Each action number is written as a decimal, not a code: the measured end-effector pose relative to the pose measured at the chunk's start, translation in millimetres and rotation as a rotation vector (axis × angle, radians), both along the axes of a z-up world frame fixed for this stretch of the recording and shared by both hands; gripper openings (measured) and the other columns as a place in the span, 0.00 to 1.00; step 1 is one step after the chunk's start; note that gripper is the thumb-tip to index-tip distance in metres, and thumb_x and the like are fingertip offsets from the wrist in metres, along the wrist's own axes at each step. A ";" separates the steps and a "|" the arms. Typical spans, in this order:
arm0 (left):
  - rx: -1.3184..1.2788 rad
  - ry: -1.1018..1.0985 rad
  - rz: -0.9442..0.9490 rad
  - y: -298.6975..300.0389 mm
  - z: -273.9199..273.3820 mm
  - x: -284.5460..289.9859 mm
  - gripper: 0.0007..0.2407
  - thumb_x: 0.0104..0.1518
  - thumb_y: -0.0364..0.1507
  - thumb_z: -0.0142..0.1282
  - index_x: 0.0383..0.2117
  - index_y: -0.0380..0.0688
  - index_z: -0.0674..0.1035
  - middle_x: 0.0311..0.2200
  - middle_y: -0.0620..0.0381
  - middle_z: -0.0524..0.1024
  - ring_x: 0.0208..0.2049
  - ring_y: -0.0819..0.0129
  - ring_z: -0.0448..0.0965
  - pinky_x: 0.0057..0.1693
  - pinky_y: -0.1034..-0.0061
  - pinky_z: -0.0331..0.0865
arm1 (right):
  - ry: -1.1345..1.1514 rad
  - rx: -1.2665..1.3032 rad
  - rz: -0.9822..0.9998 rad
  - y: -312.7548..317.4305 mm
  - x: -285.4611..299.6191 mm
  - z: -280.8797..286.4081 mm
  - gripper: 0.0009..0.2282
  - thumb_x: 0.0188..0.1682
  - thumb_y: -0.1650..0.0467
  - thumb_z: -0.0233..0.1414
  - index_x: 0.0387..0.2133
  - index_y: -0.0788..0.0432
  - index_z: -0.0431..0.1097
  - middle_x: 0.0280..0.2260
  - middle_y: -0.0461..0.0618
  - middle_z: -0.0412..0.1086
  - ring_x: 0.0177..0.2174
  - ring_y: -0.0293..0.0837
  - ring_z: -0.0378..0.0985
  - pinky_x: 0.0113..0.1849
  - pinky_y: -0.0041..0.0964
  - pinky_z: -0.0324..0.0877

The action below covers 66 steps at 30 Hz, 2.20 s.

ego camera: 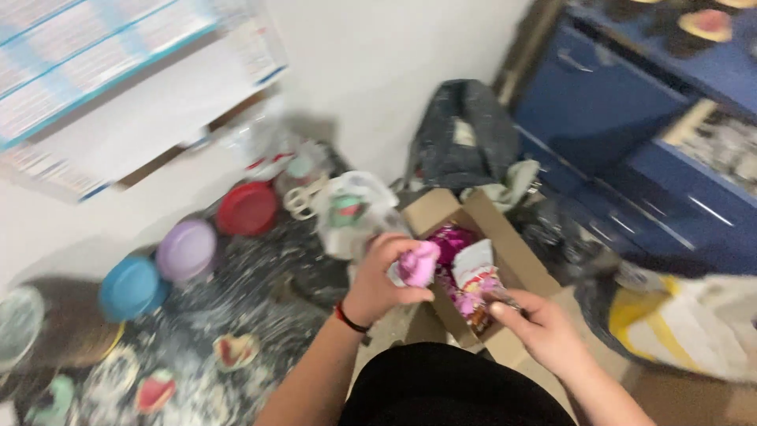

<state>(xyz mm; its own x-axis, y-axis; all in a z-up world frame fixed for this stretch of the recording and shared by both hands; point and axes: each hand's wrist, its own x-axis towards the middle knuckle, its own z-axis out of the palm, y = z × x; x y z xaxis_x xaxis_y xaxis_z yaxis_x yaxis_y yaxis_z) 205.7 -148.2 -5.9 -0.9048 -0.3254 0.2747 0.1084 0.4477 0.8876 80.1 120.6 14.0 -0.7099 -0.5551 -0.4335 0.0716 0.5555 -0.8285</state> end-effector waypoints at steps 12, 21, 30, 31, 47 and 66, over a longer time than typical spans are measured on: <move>-0.140 0.198 -0.262 149.8 39.7 -120.5 0.42 0.35 0.40 0.81 0.60 0.42 0.69 0.60 0.46 0.68 0.63 0.48 0.68 0.68 0.53 0.60 | -0.172 -0.573 -0.160 103.8 -57.1 -0.8 0.09 0.52 0.65 0.58 0.34 0.59 0.76 0.19 0.40 0.58 0.20 0.33 0.52 0.24 0.30 0.47; 1.236 -0.296 -0.162 220.2 -2.3 -176.3 0.21 0.52 0.28 0.68 0.51 0.35 0.76 0.36 0.46 0.77 0.32 0.57 0.84 0.31 0.71 0.82 | -0.038 -0.463 -0.245 150.7 -108.3 8.9 0.06 0.55 0.72 0.52 0.41 0.64 0.72 0.19 0.47 0.63 0.22 0.38 0.66 0.28 0.33 0.65; 1.288 -0.334 -0.226 217.6 31.2 -191.2 0.16 0.61 0.32 0.52 0.50 0.34 0.78 0.37 0.42 0.81 0.28 0.60 0.78 0.31 0.77 0.69 | 0.372 0.295 -0.052 167.4 -109.5 63.5 0.15 0.53 0.56 0.48 0.33 0.46 0.82 0.32 0.37 0.83 0.29 0.42 0.83 0.33 0.39 0.74; 1.285 -0.338 -0.234 215.3 25.4 -193.7 0.16 0.61 0.32 0.52 0.50 0.34 0.78 0.37 0.42 0.81 0.28 0.60 0.78 0.31 0.77 0.69 | 0.373 0.296 -0.060 165.3 -109.1 63.1 0.15 0.53 0.56 0.48 0.33 0.46 0.82 0.32 0.37 0.83 0.29 0.42 0.83 0.33 0.39 0.74; 0.545 -0.257 -0.232 168.0 34.1 -182.4 0.18 0.53 0.28 0.63 0.52 0.43 0.82 0.50 0.52 0.84 0.48 0.68 0.85 0.53 0.77 0.80 | 0.638 0.819 0.011 90.7 -74.9 36.8 0.19 0.58 0.53 0.43 0.24 0.48 0.70 0.22 0.44 0.74 0.23 0.55 0.78 0.22 0.52 0.68; 1.219 -0.284 0.059 166.9 -18.9 -204.4 0.24 0.43 0.26 0.65 0.51 0.33 0.78 0.45 0.36 0.82 0.46 0.47 0.83 0.54 0.58 0.75 | 0.156 0.168 -0.402 47.8 -80.6 9.0 0.17 0.59 0.60 0.46 0.20 0.52 0.65 0.19 0.44 0.67 0.23 0.43 0.68 0.29 0.40 0.60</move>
<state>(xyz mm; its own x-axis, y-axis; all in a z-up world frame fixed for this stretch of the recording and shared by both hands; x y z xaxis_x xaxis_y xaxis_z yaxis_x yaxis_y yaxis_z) 1.4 18.7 -24.7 -0.8578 -0.2726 -0.4356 -0.1466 -0.6827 0.7158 -0.5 168.3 22.9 -0.9183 -0.1534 -0.3649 0.1907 0.6363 -0.7475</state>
